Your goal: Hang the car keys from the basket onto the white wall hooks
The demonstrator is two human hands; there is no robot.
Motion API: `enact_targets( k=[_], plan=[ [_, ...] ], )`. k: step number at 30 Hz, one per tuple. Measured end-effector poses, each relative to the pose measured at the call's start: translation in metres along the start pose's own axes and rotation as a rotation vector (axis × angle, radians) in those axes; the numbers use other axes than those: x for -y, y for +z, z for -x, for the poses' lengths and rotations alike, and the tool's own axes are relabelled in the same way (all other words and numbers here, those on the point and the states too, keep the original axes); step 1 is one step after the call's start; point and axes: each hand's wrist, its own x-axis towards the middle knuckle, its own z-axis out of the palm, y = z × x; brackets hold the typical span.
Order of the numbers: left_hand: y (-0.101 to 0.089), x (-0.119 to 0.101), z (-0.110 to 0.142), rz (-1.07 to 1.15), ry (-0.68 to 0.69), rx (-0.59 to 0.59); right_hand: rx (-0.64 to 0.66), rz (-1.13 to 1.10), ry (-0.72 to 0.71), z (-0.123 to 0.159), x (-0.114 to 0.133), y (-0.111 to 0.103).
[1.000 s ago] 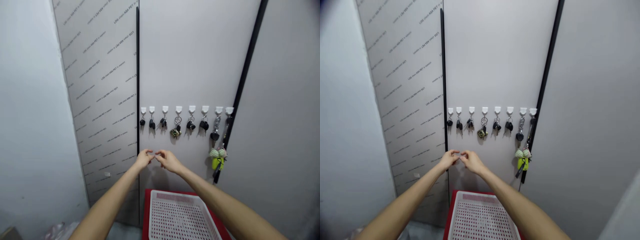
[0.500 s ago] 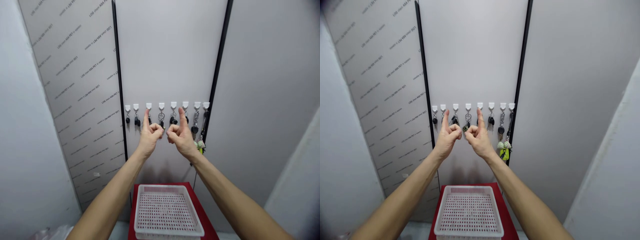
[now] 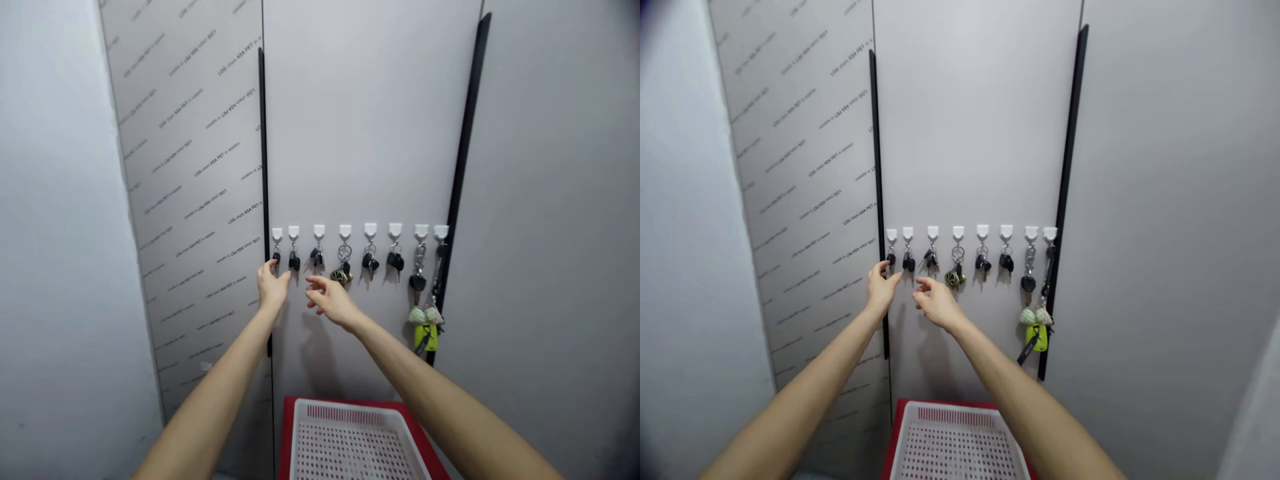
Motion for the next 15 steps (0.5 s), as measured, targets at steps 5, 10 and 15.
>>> enact_targets(
  k=[5,10,15],
  plan=[
    [0.011,0.003,-0.014,-0.319,0.195,-0.099,-0.475,0.28,-0.209,-0.026,-0.002,0.001],
    [0.024,0.003,-0.015,-0.408,0.145,-0.061,-0.504,0.452,-0.172,-0.046,-0.01,-0.003],
    [0.005,-0.01,-0.025,-0.409,0.195,0.094,-0.528,0.487,-0.064,-0.058,-0.004,-0.007]
  ],
)
